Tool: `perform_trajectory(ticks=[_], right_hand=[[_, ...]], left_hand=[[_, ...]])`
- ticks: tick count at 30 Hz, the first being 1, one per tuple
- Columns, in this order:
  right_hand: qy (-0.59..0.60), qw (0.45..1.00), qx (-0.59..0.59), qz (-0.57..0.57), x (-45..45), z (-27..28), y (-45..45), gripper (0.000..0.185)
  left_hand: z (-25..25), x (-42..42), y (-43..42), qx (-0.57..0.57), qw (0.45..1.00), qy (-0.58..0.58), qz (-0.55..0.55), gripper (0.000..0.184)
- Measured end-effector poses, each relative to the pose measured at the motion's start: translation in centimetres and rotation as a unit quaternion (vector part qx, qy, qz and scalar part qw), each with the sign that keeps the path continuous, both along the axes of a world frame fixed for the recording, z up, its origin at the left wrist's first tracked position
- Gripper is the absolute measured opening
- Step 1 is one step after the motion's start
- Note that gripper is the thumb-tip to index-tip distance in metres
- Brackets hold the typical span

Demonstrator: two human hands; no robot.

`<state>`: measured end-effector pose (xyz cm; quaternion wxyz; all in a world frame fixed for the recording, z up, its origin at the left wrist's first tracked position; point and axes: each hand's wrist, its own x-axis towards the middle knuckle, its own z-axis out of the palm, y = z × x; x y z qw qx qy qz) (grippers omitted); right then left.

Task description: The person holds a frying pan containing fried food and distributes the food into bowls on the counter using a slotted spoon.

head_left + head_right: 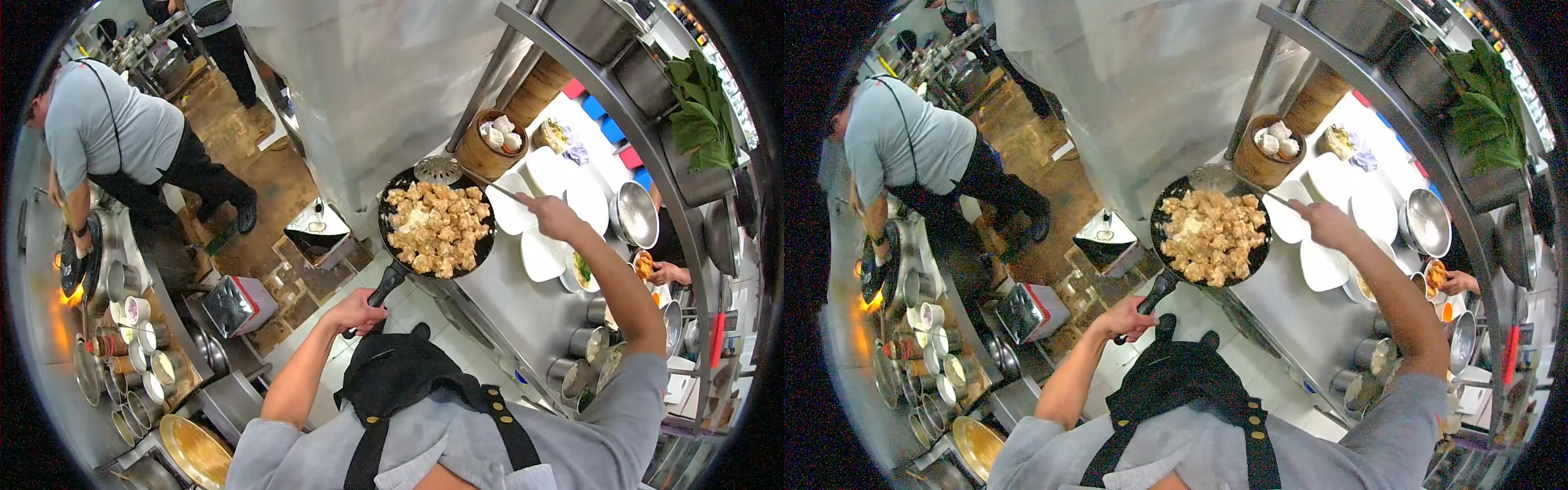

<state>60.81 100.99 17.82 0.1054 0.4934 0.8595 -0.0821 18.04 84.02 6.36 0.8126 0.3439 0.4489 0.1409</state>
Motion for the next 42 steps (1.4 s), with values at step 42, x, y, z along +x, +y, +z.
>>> perform_trajectory(ticks=[42], right_hand=[[0.059, 0.946, 0.196, -0.249, -6.2, -3.9, -21.9, 0.064]], left_hand=[[-3.7, 9.3, -5.9, 0.011, 0.992, -0.056, 0.111, 0.02]])
